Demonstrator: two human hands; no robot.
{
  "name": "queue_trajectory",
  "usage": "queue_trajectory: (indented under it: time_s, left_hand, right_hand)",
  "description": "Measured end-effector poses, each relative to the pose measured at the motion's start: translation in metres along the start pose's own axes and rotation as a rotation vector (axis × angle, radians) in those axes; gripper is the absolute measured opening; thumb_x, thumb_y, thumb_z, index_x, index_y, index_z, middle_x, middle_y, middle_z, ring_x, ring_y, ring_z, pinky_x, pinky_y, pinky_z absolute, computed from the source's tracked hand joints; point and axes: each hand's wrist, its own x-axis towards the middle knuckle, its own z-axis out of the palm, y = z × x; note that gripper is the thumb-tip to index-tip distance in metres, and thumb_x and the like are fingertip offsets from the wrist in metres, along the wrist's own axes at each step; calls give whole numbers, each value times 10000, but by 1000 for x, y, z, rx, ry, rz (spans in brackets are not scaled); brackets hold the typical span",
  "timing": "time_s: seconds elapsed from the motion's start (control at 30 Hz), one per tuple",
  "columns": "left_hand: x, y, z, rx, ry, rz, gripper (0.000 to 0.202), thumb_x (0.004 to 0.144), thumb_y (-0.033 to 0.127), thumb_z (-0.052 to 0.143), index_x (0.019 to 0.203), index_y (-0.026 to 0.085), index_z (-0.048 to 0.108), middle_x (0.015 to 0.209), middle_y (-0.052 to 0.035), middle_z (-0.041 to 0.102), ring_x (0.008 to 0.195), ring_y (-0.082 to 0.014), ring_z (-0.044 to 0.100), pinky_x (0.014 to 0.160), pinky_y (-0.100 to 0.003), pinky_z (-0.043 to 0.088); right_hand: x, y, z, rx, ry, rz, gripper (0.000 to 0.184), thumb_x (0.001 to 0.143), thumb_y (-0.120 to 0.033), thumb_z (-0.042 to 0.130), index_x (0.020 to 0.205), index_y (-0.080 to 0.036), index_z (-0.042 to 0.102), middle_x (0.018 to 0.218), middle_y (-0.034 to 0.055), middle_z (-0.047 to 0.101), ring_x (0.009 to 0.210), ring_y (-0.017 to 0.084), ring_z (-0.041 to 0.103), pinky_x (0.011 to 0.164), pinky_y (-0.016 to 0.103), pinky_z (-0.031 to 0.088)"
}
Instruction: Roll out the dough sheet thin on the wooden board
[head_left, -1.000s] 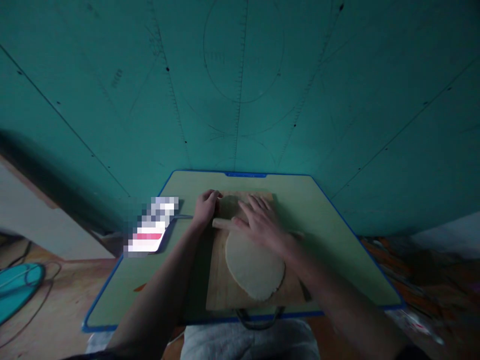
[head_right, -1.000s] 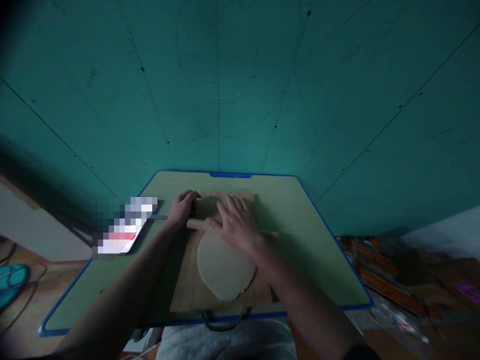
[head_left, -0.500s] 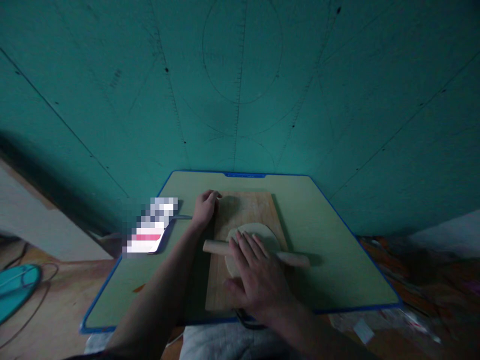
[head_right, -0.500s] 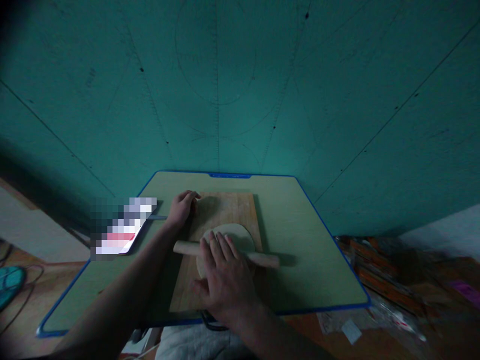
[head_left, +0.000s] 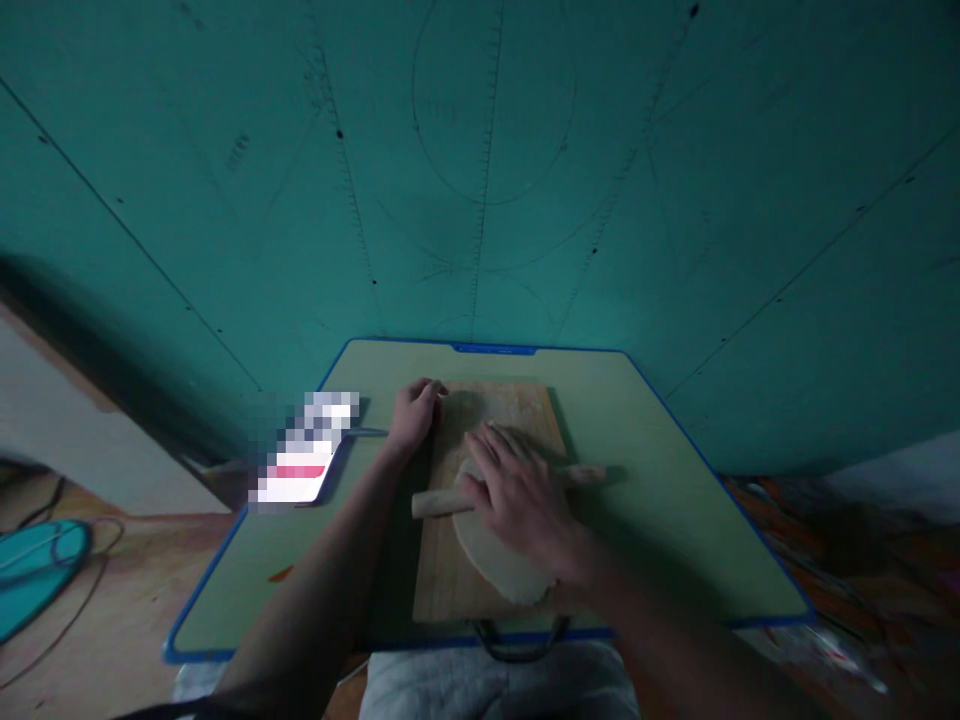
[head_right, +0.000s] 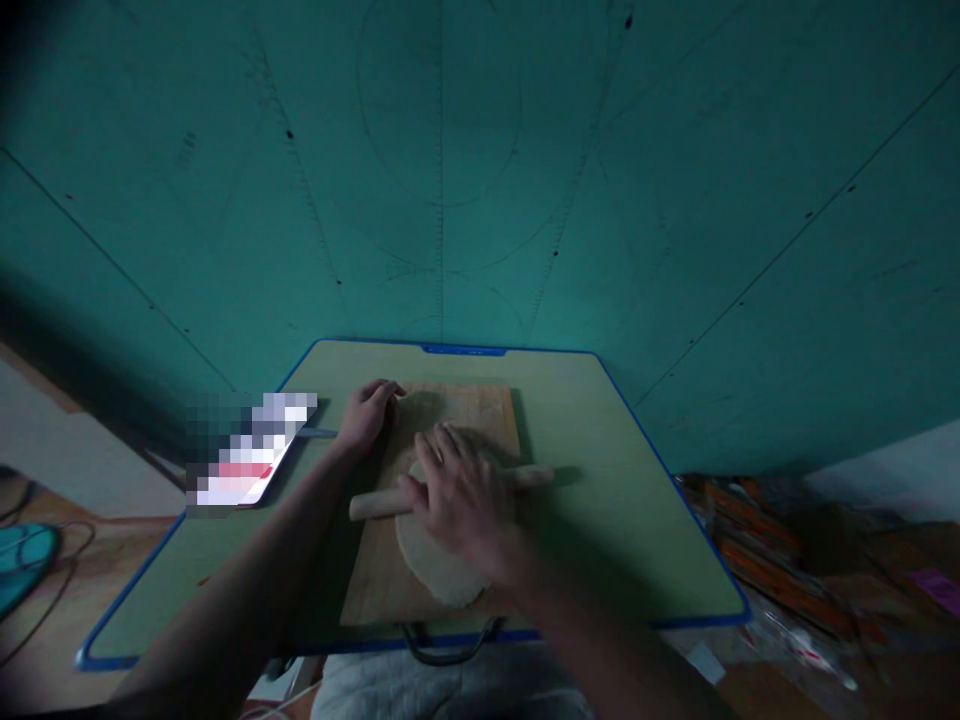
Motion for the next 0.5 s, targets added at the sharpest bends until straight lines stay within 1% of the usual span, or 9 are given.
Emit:
queue_trajectory:
  time_s: [0.07, 0.13, 0.2, 0.27, 0.37, 0.5]
  left_hand:
    - [-1, 2, 0, 2, 6, -1, 215, 735, 382, 520, 672, 194, 603, 436, 54, 465, 402, -121, 435, 432, -236, 327]
    - [-1, 3, -1, 4, 12, -5, 211, 728, 377, 522, 665, 193, 603, 442, 53, 466, 412, -121, 436, 439, -236, 333]
    - [0, 3, -1, 5, 15, -12, 211, 720, 375, 522, 651, 192, 600, 442, 52, 464, 418, -121, 438, 444, -237, 338]
    - [1, 4, -1, 6, 15, -18, 206, 708, 371, 528, 638, 190, 598, 444, 50, 465, 425, -120, 442, 449, -235, 343]
    - [1, 5, -2, 5, 18, -22, 200, 698, 365, 532, 635, 188, 599, 457, 48, 474, 435, -118, 448, 455, -234, 353]
    - [-2, 7, -3, 0, 16, -22, 205, 711, 373, 522, 670, 189, 602, 468, 51, 475, 425, -117, 437, 440, -233, 345]
  right_hand:
    - [22, 5, 2, -26, -6, -21, 571, 1004, -485, 407, 1439, -125, 490, 1534, 186, 432, 1440, 308, 355, 1175, 505, 292]
    - [42, 11, 2, -22, -38, -17, 581, 994, -527, 420, 1404, -128, 524, 1553, 192, 400, 1456, 310, 325, 1193, 509, 236]
    - [58, 16, 2, -12, -72, 8, 543, 1000, -533, 412, 1341, -140, 569, 1548, 193, 405, 1449, 304, 337, 1189, 509, 224]
    - [67, 19, 0, -6, -88, 32, 508, 1010, -526, 396, 1286, -150, 598, 1528, 193, 432, 1429, 297, 371, 1176, 501, 236]
    - [67, 18, -1, -6, -104, 49, 517, 1013, -540, 375, 1254, -149, 613, 1514, 195, 448, 1395, 306, 418, 1149, 481, 287]
    - [46, 9, -3, -31, -118, 42, 554, 1004, -572, 361, 1268, -155, 613, 1455, 180, 519, 1332, 314, 483, 1099, 472, 361]
